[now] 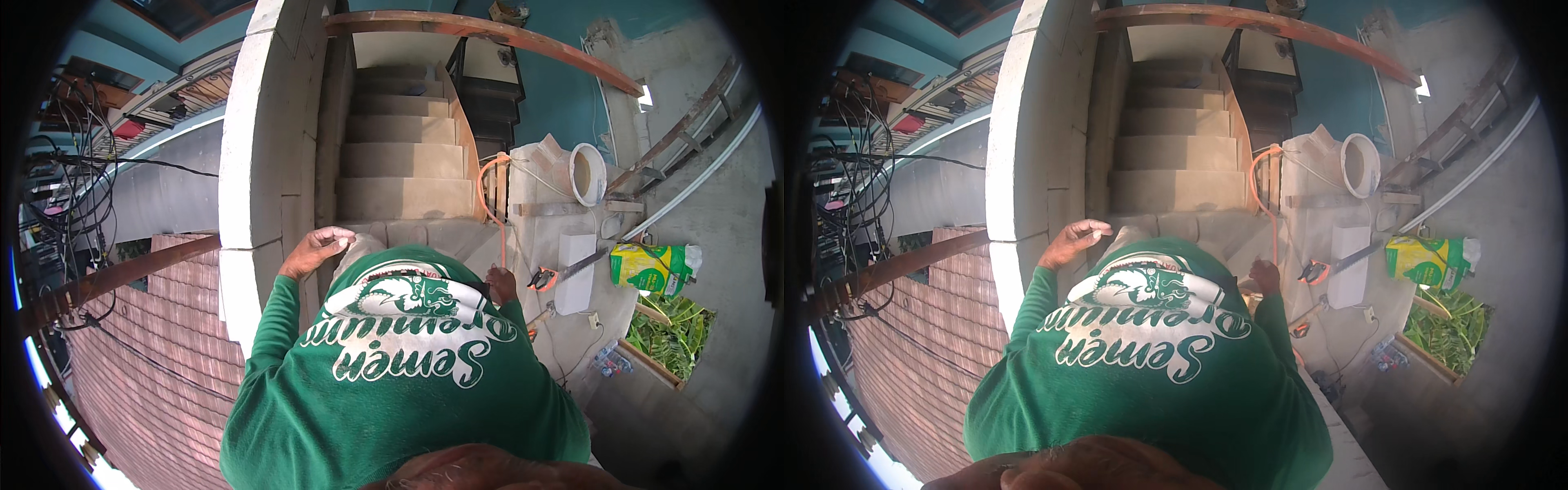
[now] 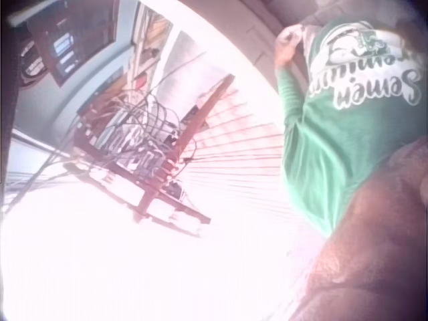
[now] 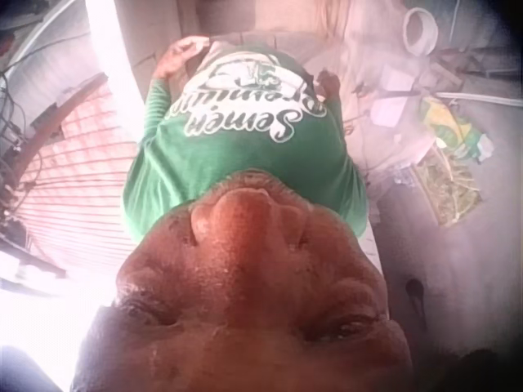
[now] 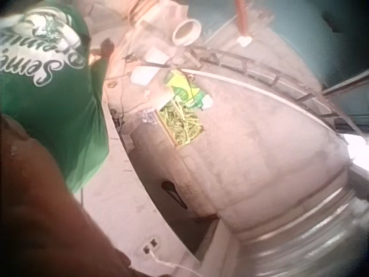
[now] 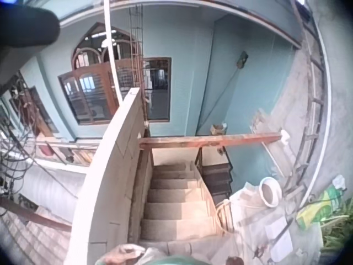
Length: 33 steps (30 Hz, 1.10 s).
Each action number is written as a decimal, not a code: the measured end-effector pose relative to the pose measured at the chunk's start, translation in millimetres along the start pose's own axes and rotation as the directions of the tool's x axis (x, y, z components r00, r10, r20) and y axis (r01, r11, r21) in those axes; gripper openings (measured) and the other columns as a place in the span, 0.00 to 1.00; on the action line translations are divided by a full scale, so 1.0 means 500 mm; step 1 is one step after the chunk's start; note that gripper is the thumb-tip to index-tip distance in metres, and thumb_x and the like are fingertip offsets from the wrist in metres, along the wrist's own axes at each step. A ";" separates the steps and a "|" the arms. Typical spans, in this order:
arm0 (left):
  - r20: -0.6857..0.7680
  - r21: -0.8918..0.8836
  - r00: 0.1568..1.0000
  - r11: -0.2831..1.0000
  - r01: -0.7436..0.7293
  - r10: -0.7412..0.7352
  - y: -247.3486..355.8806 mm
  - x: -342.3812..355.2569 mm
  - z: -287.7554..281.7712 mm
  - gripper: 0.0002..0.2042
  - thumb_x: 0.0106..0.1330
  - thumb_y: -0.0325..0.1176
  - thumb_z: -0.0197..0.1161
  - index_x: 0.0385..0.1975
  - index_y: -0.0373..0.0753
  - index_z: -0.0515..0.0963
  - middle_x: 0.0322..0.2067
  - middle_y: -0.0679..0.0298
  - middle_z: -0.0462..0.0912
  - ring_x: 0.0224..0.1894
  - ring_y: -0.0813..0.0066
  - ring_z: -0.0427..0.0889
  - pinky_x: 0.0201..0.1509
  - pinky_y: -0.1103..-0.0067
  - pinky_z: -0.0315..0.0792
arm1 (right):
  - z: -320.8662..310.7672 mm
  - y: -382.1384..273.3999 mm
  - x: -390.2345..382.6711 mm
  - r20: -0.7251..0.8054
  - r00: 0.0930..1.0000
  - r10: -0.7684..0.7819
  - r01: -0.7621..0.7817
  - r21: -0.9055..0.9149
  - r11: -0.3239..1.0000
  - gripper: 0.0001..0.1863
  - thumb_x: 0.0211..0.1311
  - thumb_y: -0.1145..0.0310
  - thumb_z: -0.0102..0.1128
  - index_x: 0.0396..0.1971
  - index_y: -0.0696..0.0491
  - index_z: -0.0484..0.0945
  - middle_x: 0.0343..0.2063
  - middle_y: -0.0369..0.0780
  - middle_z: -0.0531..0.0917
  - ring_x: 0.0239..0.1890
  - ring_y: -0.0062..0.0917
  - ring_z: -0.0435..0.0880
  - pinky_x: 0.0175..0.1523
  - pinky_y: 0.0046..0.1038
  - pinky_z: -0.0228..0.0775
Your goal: The person applies plaster to a curved wall using a trowel and hawk. They repeatedly scoop plaster from a bucket, spread it onto the wall, and smooth the surface. The person also places a white tile onto the plastered area and adjusts its position.
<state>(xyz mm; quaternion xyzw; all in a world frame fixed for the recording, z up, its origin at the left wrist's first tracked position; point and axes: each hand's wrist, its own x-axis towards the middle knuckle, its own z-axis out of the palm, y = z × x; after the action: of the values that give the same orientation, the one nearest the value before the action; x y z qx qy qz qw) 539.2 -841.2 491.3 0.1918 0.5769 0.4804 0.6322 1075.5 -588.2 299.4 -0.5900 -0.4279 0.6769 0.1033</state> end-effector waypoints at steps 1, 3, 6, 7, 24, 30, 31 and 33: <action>0.139 -0.019 0.983 0.993 -0.118 0.119 0.073 -0.016 0.017 0.23 0.63 0.45 0.78 0.52 0.38 0.86 0.53 0.61 0.87 0.62 0.66 0.80 0.71 0.67 0.68 | 0.006 -0.001 -0.001 -0.019 1.000 -0.009 0.009 -0.003 1.000 0.17 0.75 0.57 0.63 0.32 0.57 0.79 0.23 0.34 0.79 0.24 0.20 0.78 0.31 0.25 0.73; 0.455 -0.256 0.729 0.859 -0.443 0.511 0.195 -0.037 0.058 0.28 0.55 0.48 0.83 0.52 0.38 0.86 0.55 0.55 0.86 0.65 0.53 0.78 0.73 0.57 0.66 | 0.029 -0.016 -0.016 -0.061 0.998 -0.026 0.021 -0.088 0.996 0.15 0.74 0.60 0.65 0.33 0.58 0.79 0.24 0.35 0.80 0.24 0.20 0.79 0.31 0.25 0.74; 0.671 -0.407 0.259 0.638 -0.654 0.694 0.346 -0.096 0.128 0.31 0.46 0.58 0.84 0.47 0.44 0.90 0.62 0.38 0.78 0.70 0.42 0.73 0.74 0.49 0.62 | 0.028 -0.023 -0.026 -0.030 0.999 0.011 -0.014 -0.107 0.994 0.15 0.73 0.60 0.65 0.33 0.58 0.80 0.25 0.36 0.82 0.25 0.20 0.80 0.31 0.25 0.74; 0.703 -0.363 0.227 0.614 -0.701 0.674 0.373 -0.124 0.144 0.28 0.47 0.56 0.84 0.45 0.46 0.91 0.64 0.40 0.78 0.70 0.42 0.73 0.73 0.49 0.65 | 0.029 -0.034 -0.031 -0.012 0.996 0.093 -0.093 -0.160 0.983 0.15 0.73 0.61 0.65 0.33 0.58 0.82 0.23 0.35 0.82 0.25 0.20 0.81 0.31 0.24 0.74; 0.159 0.165 0.106 0.079 -0.983 0.982 0.489 -0.172 0.195 0.11 0.63 0.47 0.77 0.30 0.49 0.85 0.30 0.72 0.85 0.48 0.65 0.84 0.79 0.52 0.50 | -0.108 0.141 0.032 0.105 0.976 -0.191 0.199 -0.784 0.588 0.24 0.73 0.49 0.54 0.41 0.56 0.87 0.29 0.46 0.88 0.33 0.44 0.87 0.42 0.44 0.76; 0.276 -0.343 0.219 0.309 -0.887 0.936 0.507 -0.140 0.358 0.13 0.63 0.47 0.78 0.28 0.46 0.83 0.28 0.72 0.85 0.42 0.69 0.84 0.73 0.59 0.57 | -0.077 0.051 0.040 0.179 0.976 -0.123 0.217 -0.834 0.507 0.23 0.73 0.50 0.53 0.39 0.56 0.86 0.29 0.46 0.88 0.33 0.45 0.87 0.42 0.45 0.76; 0.308 -0.451 0.249 0.372 -0.812 0.918 0.507 -0.141 0.388 0.14 0.63 0.47 0.78 0.28 0.45 0.83 0.28 0.72 0.85 0.41 0.69 0.84 0.72 0.60 0.58 | -0.070 0.045 0.045 0.195 0.974 -0.115 0.227 -0.837 0.498 0.23 0.73 0.50 0.52 0.39 0.56 0.86 0.29 0.46 0.88 0.33 0.45 0.87 0.42 0.46 0.76; 0.340 -0.603 0.281 0.438 -0.667 0.897 0.507 -0.144 0.428 0.15 0.63 0.47 0.78 0.27 0.45 0.82 0.27 0.72 0.84 0.39 0.71 0.84 0.70 0.62 0.61 | -0.064 0.036 0.055 0.226 0.969 -0.103 0.247 -0.847 0.470 0.23 0.73 0.51 0.52 0.38 0.56 0.86 0.29 0.47 0.88 0.33 0.46 0.87 0.41 0.46 0.75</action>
<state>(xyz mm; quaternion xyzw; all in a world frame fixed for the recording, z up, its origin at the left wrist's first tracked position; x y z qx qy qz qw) 646.2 -716.3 788.6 0.4866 0.0625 0.7293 0.4768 1102.8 -566.9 269.4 -0.4640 -0.7748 0.3941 -0.1705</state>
